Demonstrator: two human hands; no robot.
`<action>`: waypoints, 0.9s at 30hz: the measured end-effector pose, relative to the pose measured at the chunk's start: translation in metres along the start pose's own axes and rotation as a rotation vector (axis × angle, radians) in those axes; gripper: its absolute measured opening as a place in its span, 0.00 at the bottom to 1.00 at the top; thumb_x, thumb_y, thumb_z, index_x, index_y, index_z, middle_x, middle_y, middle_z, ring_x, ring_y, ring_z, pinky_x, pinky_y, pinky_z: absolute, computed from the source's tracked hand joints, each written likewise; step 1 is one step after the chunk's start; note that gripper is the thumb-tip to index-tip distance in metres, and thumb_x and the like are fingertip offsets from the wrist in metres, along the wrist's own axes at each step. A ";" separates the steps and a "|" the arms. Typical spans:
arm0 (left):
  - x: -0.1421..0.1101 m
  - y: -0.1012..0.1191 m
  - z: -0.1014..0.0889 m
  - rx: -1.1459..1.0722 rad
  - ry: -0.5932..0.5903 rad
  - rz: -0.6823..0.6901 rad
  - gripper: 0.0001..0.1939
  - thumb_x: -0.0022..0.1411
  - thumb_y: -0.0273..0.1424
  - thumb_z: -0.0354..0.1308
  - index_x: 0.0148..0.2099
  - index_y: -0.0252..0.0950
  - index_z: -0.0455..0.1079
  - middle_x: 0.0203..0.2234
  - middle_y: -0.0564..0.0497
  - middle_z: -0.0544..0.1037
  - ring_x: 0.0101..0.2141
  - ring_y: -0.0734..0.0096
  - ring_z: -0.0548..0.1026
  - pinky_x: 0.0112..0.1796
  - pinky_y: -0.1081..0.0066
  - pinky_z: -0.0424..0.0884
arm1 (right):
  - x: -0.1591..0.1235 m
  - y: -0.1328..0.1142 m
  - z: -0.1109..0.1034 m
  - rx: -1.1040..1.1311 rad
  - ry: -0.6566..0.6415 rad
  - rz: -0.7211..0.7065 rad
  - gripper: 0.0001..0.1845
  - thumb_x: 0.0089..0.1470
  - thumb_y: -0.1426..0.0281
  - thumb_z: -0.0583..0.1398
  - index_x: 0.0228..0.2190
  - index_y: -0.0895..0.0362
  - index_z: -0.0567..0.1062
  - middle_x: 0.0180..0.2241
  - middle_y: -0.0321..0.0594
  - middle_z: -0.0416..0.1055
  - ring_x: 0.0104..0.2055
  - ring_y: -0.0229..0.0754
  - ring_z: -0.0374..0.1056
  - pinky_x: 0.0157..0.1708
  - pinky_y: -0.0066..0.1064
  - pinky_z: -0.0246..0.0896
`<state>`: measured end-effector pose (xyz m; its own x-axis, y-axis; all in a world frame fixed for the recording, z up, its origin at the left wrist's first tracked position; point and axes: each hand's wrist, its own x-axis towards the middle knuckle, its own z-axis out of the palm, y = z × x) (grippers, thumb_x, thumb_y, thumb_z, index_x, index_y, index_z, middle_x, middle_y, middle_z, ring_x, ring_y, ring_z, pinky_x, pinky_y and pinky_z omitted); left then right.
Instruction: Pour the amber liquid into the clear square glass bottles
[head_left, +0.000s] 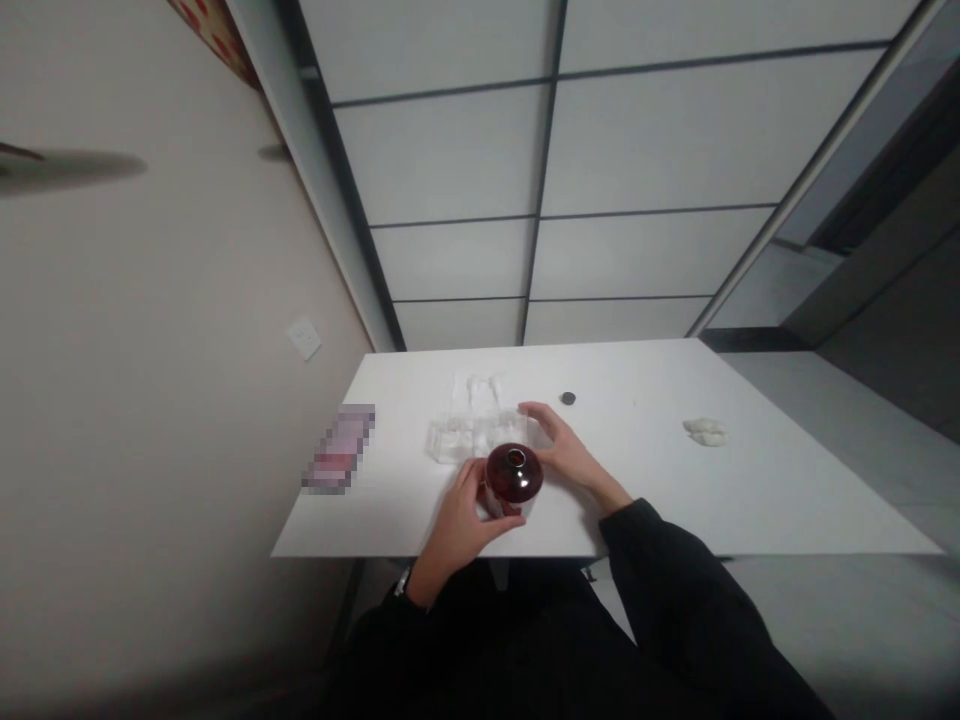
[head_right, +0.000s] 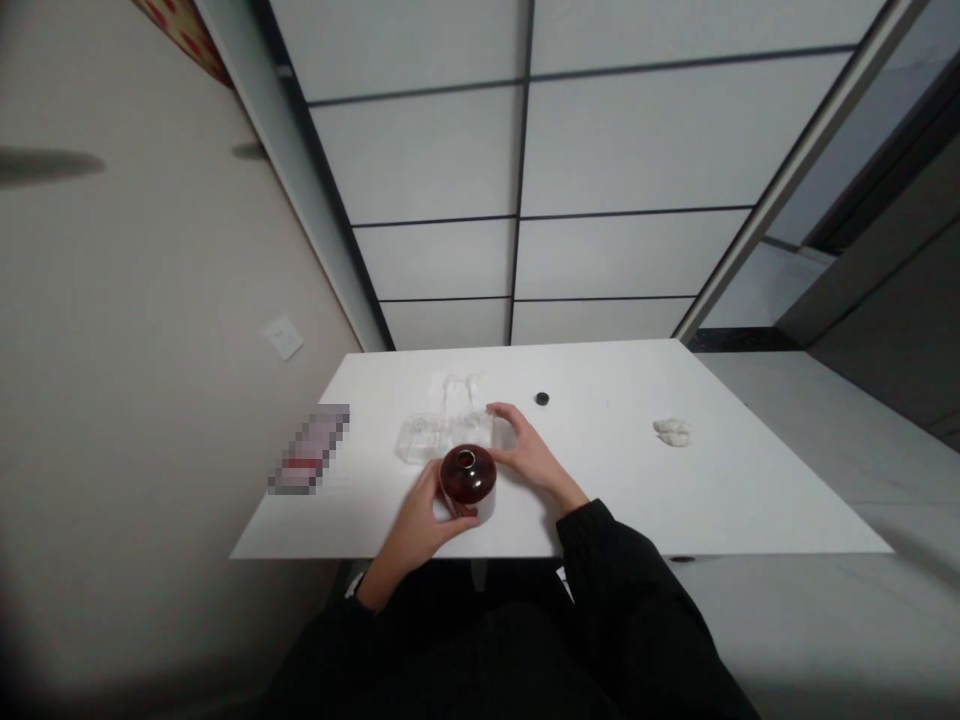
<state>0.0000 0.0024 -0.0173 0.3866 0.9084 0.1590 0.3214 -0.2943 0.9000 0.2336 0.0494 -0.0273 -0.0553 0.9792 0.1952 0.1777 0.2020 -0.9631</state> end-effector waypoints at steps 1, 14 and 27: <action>-0.001 -0.001 0.000 0.001 -0.001 -0.001 0.32 0.50 0.31 0.78 0.56 0.40 0.71 0.53 0.44 0.76 0.54 0.49 0.75 0.57 0.50 0.71 | 0.001 0.000 0.004 -0.017 -0.020 -0.003 0.37 0.46 0.62 0.75 0.56 0.49 0.72 0.63 0.48 0.70 0.69 0.55 0.64 0.74 0.52 0.50; -0.002 0.002 0.002 -0.013 -0.004 0.004 0.32 0.53 0.29 0.76 0.58 0.40 0.70 0.52 0.45 0.75 0.54 0.51 0.75 0.58 0.52 0.71 | 0.003 0.005 0.014 -0.078 -0.065 -0.065 0.41 0.49 0.62 0.73 0.62 0.54 0.70 0.63 0.54 0.72 0.66 0.56 0.69 0.71 0.50 0.56; -0.003 -0.001 0.002 -0.001 0.005 0.055 0.33 0.54 0.32 0.76 0.59 0.39 0.69 0.53 0.44 0.75 0.55 0.51 0.74 0.59 0.52 0.69 | -0.012 0.003 0.008 -0.116 0.130 -0.151 0.20 0.61 0.51 0.64 0.49 0.49 0.76 0.55 0.45 0.74 0.61 0.52 0.69 0.66 0.49 0.62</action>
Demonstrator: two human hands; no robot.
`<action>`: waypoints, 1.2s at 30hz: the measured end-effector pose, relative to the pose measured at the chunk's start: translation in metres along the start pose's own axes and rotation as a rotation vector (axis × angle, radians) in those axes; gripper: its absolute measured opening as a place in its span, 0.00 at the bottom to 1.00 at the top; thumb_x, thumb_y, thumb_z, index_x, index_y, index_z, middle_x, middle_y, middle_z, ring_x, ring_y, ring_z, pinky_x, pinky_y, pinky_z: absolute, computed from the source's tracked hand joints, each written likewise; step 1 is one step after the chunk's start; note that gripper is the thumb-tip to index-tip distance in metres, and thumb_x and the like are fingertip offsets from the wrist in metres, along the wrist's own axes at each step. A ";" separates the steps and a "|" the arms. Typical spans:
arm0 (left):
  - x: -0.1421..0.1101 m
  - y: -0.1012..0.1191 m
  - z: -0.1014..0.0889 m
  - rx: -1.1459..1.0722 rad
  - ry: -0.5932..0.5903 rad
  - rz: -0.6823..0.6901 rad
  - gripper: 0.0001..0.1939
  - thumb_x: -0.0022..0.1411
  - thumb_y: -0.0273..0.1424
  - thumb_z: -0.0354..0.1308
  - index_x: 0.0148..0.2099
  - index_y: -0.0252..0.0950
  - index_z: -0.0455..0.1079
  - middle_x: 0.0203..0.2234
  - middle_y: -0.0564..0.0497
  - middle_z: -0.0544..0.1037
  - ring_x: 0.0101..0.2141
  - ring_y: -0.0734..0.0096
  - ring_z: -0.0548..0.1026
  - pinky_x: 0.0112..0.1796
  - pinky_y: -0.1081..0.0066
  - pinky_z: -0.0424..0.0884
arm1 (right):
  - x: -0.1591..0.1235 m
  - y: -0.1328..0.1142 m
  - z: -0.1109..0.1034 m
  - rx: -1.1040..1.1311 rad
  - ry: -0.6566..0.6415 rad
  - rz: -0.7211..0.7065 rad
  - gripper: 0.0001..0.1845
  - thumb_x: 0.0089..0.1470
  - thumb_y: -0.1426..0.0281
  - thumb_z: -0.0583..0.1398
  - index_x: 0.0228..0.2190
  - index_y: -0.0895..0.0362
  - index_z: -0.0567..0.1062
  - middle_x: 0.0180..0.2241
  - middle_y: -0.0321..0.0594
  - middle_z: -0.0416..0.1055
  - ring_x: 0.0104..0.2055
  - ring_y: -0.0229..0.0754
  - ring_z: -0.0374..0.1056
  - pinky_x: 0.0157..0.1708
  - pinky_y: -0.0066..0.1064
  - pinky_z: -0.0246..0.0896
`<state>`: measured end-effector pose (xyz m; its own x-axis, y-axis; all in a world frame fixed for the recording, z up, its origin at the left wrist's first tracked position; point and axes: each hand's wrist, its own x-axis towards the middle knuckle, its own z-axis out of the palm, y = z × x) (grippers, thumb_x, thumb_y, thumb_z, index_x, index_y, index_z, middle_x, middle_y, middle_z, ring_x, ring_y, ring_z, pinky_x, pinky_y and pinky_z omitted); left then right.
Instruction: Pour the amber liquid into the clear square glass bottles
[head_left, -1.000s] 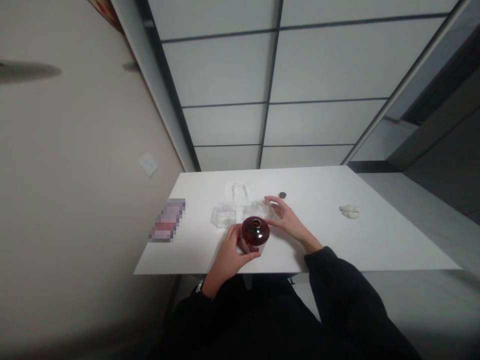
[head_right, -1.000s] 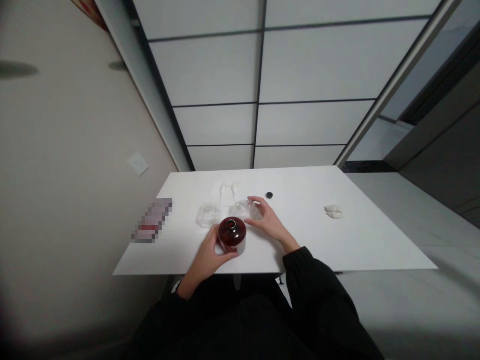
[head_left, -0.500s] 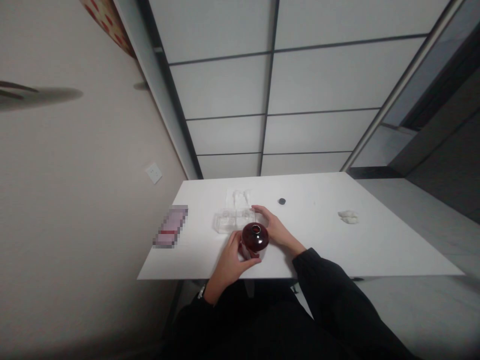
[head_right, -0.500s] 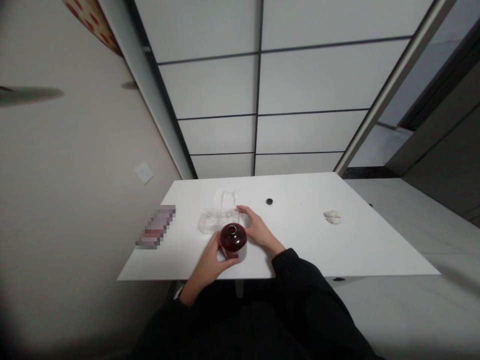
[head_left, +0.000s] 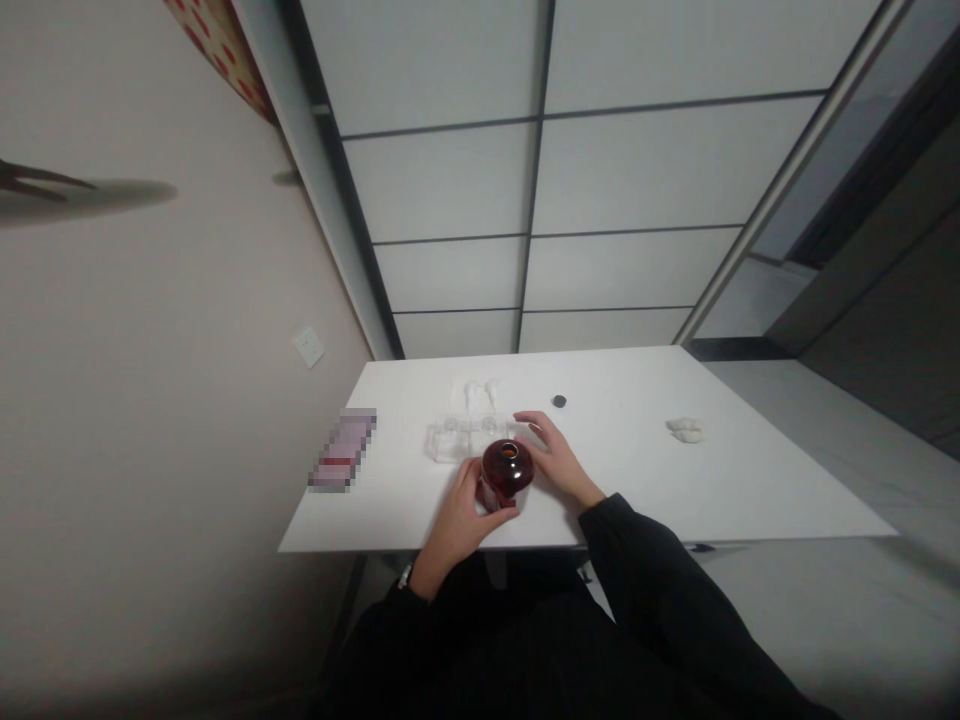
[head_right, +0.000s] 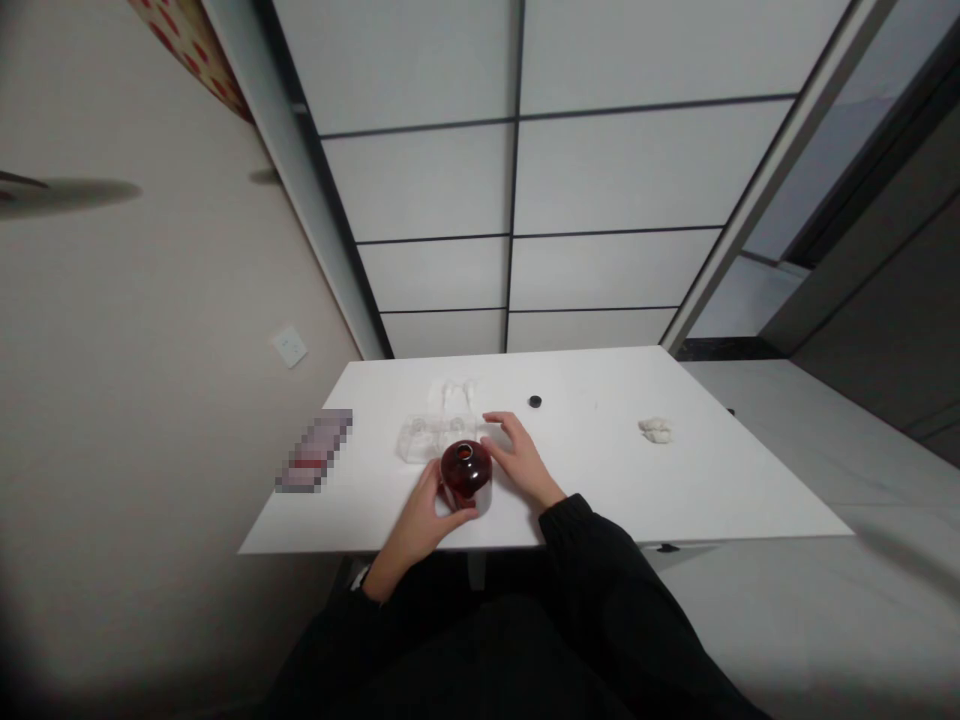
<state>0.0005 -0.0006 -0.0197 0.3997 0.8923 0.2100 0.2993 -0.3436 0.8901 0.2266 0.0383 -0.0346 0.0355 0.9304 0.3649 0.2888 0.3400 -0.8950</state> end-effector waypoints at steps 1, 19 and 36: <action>0.000 0.000 0.000 0.002 -0.001 0.001 0.33 0.54 0.32 0.76 0.59 0.38 0.69 0.53 0.44 0.75 0.55 0.51 0.74 0.59 0.52 0.69 | 0.001 0.000 0.000 -0.011 0.035 0.001 0.17 0.63 0.51 0.61 0.43 0.50 0.77 0.50 0.44 0.75 0.57 0.51 0.70 0.63 0.48 0.64; -0.002 -0.007 0.006 0.242 0.007 0.025 0.27 0.52 0.35 0.78 0.51 0.37 0.72 0.45 0.46 0.79 0.45 0.55 0.78 0.49 0.59 0.74 | -0.030 -0.004 -0.013 -0.024 0.330 0.072 0.28 0.58 0.45 0.60 0.21 0.51 0.58 0.20 0.28 0.51 0.26 0.37 0.50 0.29 0.33 0.47; -0.009 -0.001 0.002 0.325 -0.212 0.175 0.06 0.69 0.36 0.65 0.42 0.40 0.80 0.40 0.51 0.85 0.41 0.62 0.81 0.47 0.66 0.73 | -0.047 -0.002 -0.018 -0.004 0.424 0.094 0.36 0.63 0.38 0.52 0.17 0.52 0.59 0.18 0.32 0.54 0.24 0.38 0.52 0.28 0.34 0.48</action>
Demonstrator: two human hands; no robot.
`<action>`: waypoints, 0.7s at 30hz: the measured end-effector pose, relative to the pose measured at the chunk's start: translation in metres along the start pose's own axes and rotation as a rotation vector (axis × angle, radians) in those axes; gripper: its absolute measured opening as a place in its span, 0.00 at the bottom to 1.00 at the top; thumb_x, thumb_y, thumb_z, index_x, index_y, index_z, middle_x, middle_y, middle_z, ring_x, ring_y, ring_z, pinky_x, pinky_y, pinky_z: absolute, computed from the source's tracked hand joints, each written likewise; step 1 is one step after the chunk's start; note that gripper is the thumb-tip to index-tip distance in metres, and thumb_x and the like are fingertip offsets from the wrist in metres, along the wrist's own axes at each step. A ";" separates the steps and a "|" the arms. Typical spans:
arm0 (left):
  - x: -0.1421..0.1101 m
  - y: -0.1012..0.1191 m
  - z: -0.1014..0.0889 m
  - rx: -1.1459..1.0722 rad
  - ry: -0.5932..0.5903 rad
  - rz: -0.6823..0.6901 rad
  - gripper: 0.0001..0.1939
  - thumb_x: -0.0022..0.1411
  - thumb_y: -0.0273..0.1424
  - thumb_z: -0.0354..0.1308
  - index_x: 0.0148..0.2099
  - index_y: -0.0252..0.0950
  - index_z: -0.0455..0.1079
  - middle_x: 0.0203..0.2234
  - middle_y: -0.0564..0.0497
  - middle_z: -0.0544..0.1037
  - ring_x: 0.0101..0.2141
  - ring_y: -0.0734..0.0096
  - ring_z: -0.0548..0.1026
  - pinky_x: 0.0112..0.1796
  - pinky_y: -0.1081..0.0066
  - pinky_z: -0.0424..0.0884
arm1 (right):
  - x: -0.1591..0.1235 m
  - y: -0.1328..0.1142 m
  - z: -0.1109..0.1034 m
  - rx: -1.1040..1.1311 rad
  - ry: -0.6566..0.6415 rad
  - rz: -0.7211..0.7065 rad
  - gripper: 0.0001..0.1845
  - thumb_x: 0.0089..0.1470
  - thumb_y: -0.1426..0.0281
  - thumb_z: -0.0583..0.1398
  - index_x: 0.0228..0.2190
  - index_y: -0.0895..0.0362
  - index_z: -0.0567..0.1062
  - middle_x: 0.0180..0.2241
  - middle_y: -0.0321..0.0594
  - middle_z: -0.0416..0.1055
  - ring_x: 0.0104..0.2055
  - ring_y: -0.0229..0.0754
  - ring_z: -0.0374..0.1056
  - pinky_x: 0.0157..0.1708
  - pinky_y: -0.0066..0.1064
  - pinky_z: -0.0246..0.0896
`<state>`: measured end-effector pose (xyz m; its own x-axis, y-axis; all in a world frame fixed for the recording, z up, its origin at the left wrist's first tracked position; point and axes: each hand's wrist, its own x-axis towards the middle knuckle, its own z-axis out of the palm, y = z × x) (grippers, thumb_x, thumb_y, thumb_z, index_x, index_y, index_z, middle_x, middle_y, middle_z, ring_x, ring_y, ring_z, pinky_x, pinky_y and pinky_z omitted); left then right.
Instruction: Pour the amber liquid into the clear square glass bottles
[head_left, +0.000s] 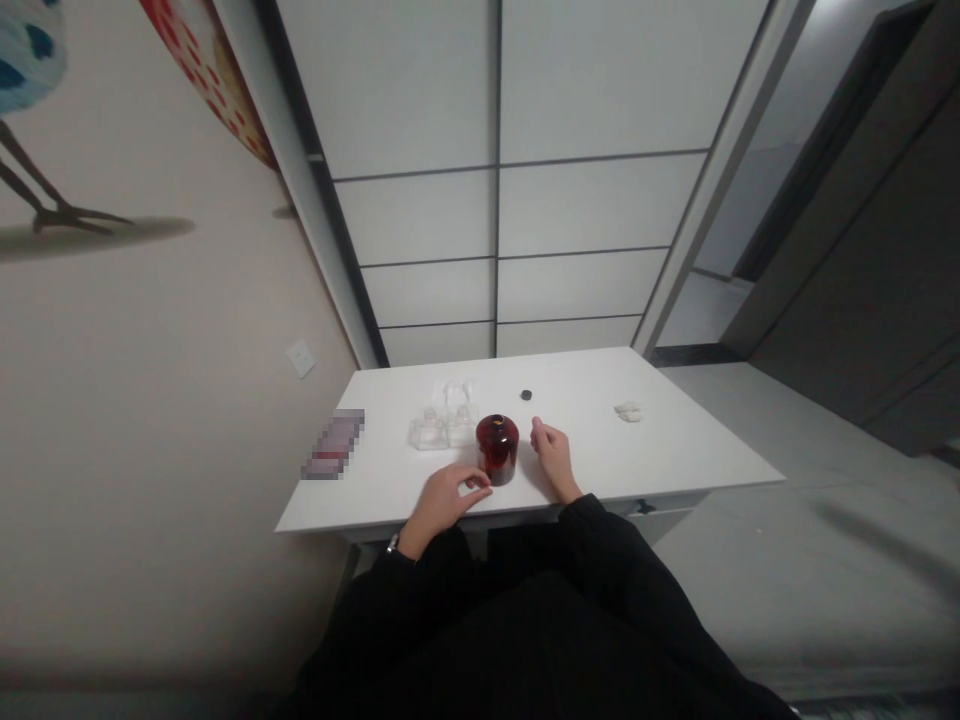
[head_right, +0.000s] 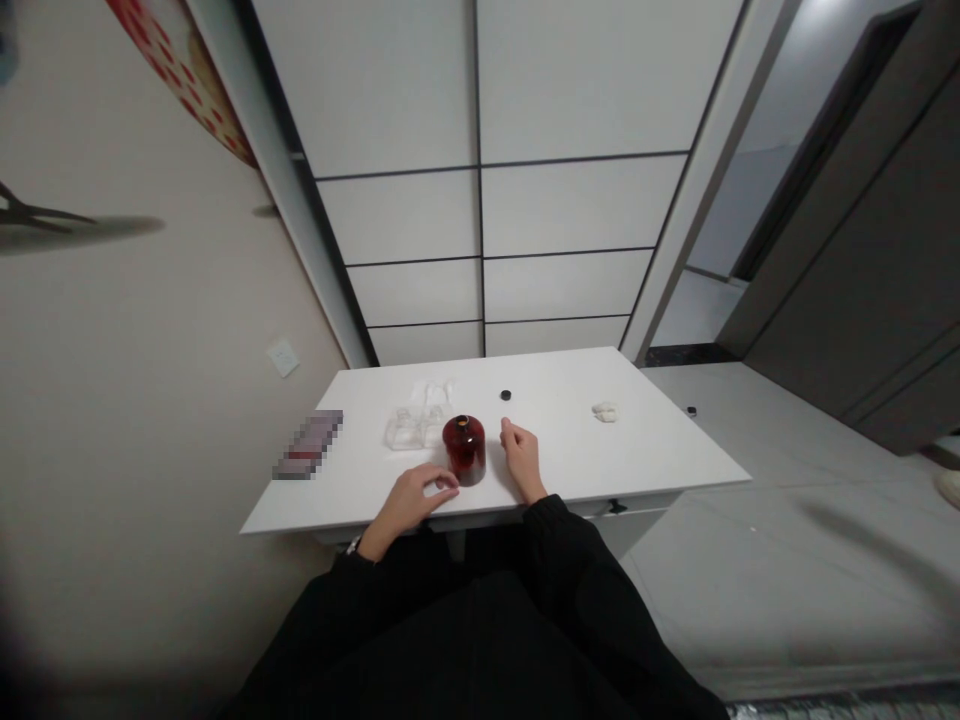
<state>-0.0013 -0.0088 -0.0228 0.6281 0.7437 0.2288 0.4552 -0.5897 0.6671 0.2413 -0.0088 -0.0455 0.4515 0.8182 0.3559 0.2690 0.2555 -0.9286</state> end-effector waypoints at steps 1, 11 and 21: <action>0.000 0.001 -0.001 0.003 -0.023 0.025 0.07 0.69 0.36 0.65 0.46 0.42 0.81 0.43 0.51 0.85 0.44 0.61 0.81 0.50 0.65 0.73 | 0.000 0.000 0.000 -0.002 0.000 0.001 0.37 0.63 0.37 0.51 0.17 0.51 0.58 0.17 0.32 0.54 0.23 0.38 0.51 0.28 0.35 0.48; 0.007 -0.011 0.003 0.310 -0.230 0.200 0.31 0.73 0.42 0.61 0.74 0.48 0.64 0.74 0.49 0.64 0.64 0.49 0.69 0.65 0.49 0.65 | -0.002 -0.004 -0.002 -0.030 0.066 -0.001 0.39 0.63 0.35 0.47 0.14 0.50 0.57 0.15 0.32 0.52 0.22 0.38 0.50 0.26 0.35 0.47; 0.009 -0.011 0.002 0.303 -0.241 0.195 0.30 0.75 0.45 0.59 0.74 0.46 0.65 0.73 0.50 0.66 0.69 0.51 0.66 0.69 0.50 0.61 | 0.002 -0.002 0.003 -0.064 -0.001 0.007 0.38 0.66 0.38 0.45 0.15 0.50 0.59 0.16 0.36 0.60 0.23 0.39 0.56 0.29 0.35 0.53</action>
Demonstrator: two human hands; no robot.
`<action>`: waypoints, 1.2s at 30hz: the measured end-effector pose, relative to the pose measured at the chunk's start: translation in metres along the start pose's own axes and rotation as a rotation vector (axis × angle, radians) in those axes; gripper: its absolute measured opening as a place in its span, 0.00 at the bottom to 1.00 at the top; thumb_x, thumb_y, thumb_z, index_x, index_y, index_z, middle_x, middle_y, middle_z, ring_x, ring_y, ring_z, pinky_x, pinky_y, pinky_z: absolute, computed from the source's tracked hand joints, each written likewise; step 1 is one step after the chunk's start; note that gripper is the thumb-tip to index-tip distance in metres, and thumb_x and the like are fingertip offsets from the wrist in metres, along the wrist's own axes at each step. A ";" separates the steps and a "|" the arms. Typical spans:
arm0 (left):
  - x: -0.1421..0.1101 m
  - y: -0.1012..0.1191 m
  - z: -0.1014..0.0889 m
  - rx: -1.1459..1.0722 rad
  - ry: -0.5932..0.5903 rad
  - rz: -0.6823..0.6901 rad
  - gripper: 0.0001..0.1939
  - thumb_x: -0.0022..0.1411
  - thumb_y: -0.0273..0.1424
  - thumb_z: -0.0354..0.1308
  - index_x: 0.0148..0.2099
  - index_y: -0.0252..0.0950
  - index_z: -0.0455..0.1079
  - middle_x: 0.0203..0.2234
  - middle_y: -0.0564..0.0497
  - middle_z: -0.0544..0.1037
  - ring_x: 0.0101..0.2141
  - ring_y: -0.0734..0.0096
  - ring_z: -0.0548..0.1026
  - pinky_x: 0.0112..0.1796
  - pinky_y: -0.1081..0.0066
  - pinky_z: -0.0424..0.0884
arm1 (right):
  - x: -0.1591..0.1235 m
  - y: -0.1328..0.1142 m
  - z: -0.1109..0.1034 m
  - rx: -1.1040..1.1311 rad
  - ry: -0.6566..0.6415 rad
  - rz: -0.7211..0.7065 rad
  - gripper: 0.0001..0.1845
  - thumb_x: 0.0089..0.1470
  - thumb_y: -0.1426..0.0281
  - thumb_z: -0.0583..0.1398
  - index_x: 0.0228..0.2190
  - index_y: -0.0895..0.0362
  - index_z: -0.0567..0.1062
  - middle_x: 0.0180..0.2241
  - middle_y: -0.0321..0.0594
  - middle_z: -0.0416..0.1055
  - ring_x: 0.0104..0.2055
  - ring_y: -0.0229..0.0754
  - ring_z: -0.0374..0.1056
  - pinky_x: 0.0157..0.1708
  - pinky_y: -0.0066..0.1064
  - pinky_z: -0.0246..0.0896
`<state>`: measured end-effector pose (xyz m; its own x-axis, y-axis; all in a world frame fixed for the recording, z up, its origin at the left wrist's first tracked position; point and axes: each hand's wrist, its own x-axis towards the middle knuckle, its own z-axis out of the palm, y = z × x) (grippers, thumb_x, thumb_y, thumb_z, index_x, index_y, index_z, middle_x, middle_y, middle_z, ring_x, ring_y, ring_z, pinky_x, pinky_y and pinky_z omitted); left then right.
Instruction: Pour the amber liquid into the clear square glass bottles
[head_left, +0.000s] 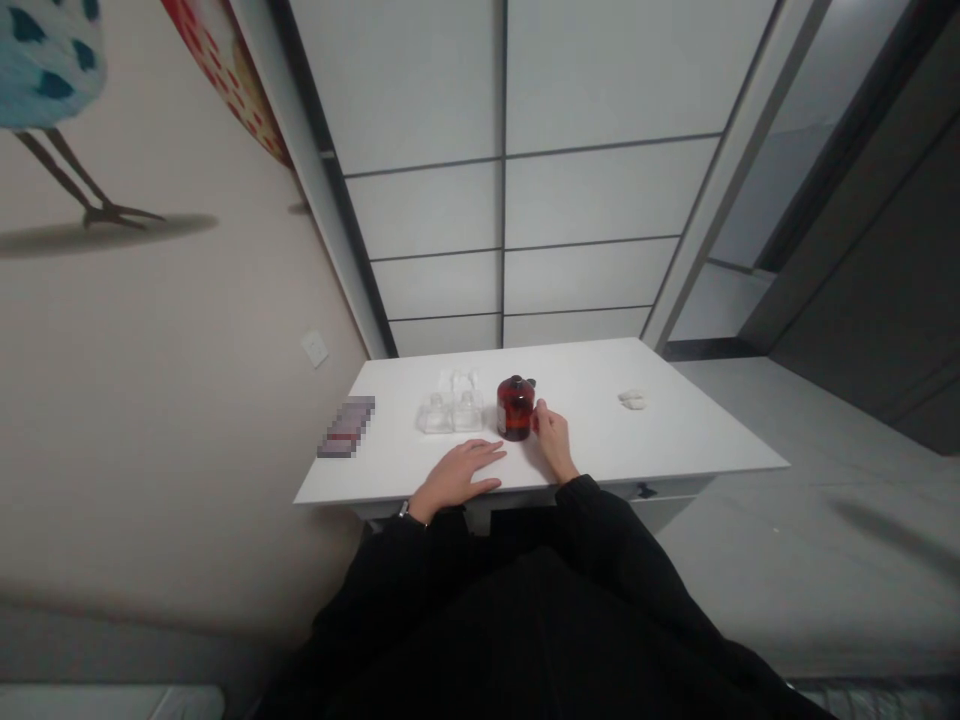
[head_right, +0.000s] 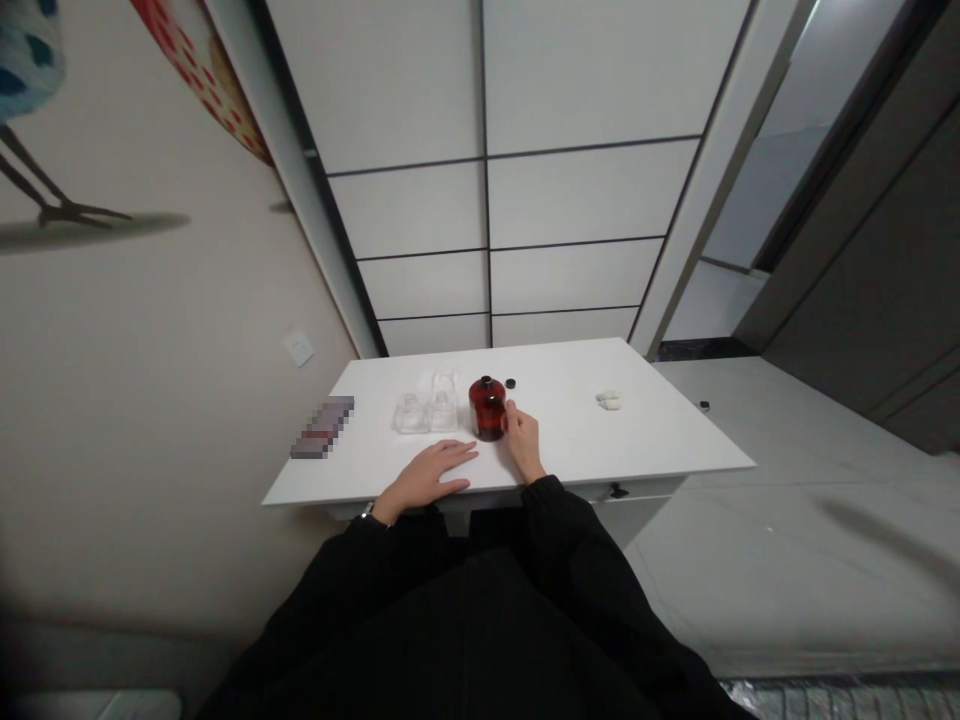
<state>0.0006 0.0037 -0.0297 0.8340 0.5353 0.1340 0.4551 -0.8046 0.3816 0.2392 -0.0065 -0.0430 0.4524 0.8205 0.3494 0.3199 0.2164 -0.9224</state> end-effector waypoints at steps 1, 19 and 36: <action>0.000 0.001 0.000 -0.002 0.000 0.000 0.30 0.75 0.46 0.59 0.74 0.46 0.65 0.73 0.49 0.67 0.70 0.52 0.66 0.70 0.50 0.61 | 0.001 0.001 0.001 -0.003 -0.003 0.001 0.38 0.66 0.38 0.44 0.16 0.50 0.60 0.17 0.36 0.61 0.23 0.40 0.56 0.30 0.35 0.54; 0.002 0.007 -0.001 -0.037 -0.044 -0.016 0.29 0.76 0.44 0.57 0.74 0.48 0.62 0.75 0.47 0.62 0.74 0.55 0.61 0.73 0.45 0.53 | 0.008 0.013 0.003 -0.029 -0.079 -0.048 0.30 0.69 0.49 0.50 0.51 0.56 0.80 0.53 0.53 0.81 0.54 0.54 0.76 0.59 0.49 0.66; 0.001 0.005 -0.011 -0.214 -0.126 -0.120 0.33 0.69 0.34 0.66 0.73 0.53 0.64 0.73 0.51 0.65 0.71 0.52 0.66 0.70 0.40 0.64 | -0.007 0.007 0.001 -0.036 -0.053 0.120 0.23 0.72 0.53 0.52 0.56 0.48 0.78 0.58 0.49 0.77 0.62 0.58 0.71 0.64 0.57 0.64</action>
<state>0.0000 0.0031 -0.0177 0.8164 0.5765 -0.0337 0.4879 -0.6574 0.5743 0.2375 -0.0100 -0.0523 0.4448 0.8665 0.2268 0.2962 0.0967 -0.9502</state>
